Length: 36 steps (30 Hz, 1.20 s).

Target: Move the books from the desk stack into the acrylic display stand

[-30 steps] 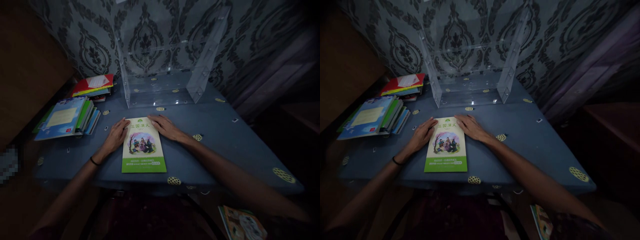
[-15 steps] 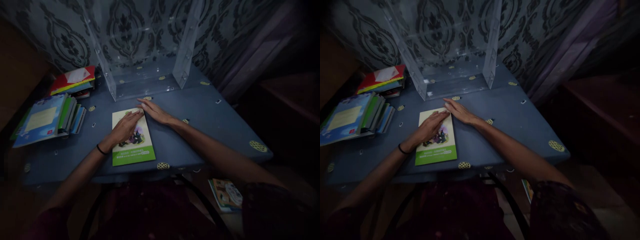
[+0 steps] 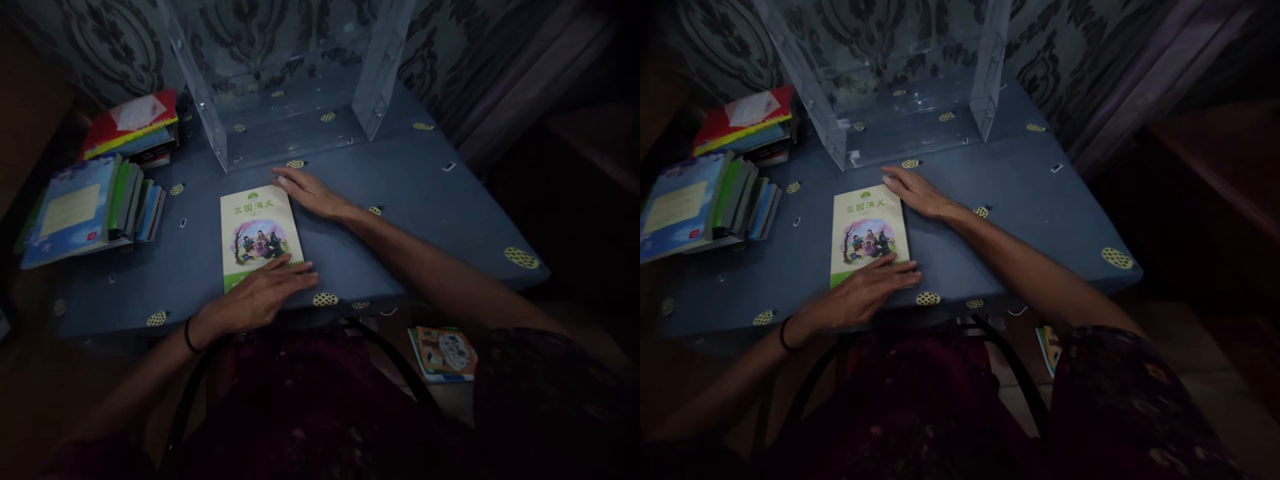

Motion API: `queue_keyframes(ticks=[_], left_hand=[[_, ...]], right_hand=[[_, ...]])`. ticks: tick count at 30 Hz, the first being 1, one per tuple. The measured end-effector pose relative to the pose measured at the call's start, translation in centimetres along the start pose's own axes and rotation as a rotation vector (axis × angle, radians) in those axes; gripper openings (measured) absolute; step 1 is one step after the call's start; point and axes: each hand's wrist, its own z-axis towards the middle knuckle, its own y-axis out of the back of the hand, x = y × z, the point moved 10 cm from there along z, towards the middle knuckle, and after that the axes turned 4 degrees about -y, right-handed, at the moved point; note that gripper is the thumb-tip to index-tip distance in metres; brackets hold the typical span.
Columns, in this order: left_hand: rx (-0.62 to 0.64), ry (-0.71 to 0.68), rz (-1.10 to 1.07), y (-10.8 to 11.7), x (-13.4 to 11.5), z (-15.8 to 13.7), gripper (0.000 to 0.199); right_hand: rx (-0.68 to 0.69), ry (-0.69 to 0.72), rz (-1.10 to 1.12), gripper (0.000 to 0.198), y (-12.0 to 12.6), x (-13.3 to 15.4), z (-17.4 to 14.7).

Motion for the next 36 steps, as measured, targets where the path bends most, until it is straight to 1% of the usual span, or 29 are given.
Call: queue_keyframes(ticks=[2, 4, 9, 13, 16, 18, 20, 22, 25, 27, 29, 31, 34, 36], left_hand=[[0.019, -0.004, -0.017, -0.5, -1.0, -0.5, 0.059], [0.04, 0.015, -0.026, -0.9, -1.2, -0.8, 0.059], [0.037, 0.01, -0.046, -0.9, -1.0, -1.1, 0.075], [-0.001, 0.012, -0.027, -1.0, -1.0, -0.9, 0.082], [-0.082, 0.112, 0.023, -1.2, 0.0, -0.1, 0.089], [-0.168, 0.206, 0.045, -1.1, 1.4, 0.8, 0.091], [-0.249, 0.277, 0.057, -0.7, 3.1, 1.8, 0.086], [-0.303, 0.309, 0.053, 0.0, 4.9, 2.8, 0.075], [-0.334, 0.298, -0.007, 1.9, 7.7, 3.2, 0.055], [-0.338, 0.304, -0.017, 3.7, 9.6, 2.2, 0.045], [-0.355, 0.379, 0.078, 6.0, 12.0, 0.1, 0.04], [-0.336, 0.485, 0.211, 7.8, 14.5, -2.2, 0.04], [-0.294, 0.607, 0.335, 9.6, 17.7, -4.8, 0.042], [-0.296, 0.67, 0.372, 10.3, 18.9, -5.5, 0.043]], right_hand=[[-0.009, 0.004, -0.027, 0.078, -0.1, -0.2, 0.1], [-0.009, 0.009, -0.042, 0.079, -0.2, -0.3, 0.1], [-0.004, 0.027, -0.037, 0.076, -0.5, 0.3, -0.2], [-0.034, 0.02, -0.016, 0.072, -0.2, 0.5, -0.4], [-0.063, 0.014, 0.014, 0.07, 0.1, 0.2, -0.4], [-0.08, 0.003, 0.039, 0.067, 0.4, -0.1, -0.3], [-0.089, -0.01, 0.062, 0.063, 0.5, -0.5, -0.2], [-0.09, -0.02, 0.083, 0.06, 0.5, -0.7, -0.2], [-0.082, -0.034, 0.1, 0.054, 0.3, -0.8, -0.3], [-0.085, -0.034, 0.091, 0.051, 0.2, -0.5, -0.4], [-0.083, -0.029, 0.072, 0.048, 0.0, -0.1, -0.5], [-0.066, -0.026, 0.046, 0.047, -0.3, 0.3, -0.7], [-0.034, -0.003, -0.018, 0.047, -0.8, 1.0, -0.9], [-0.028, 0.033, -0.096, 0.046, -1.0, 1.8, -1.2]])
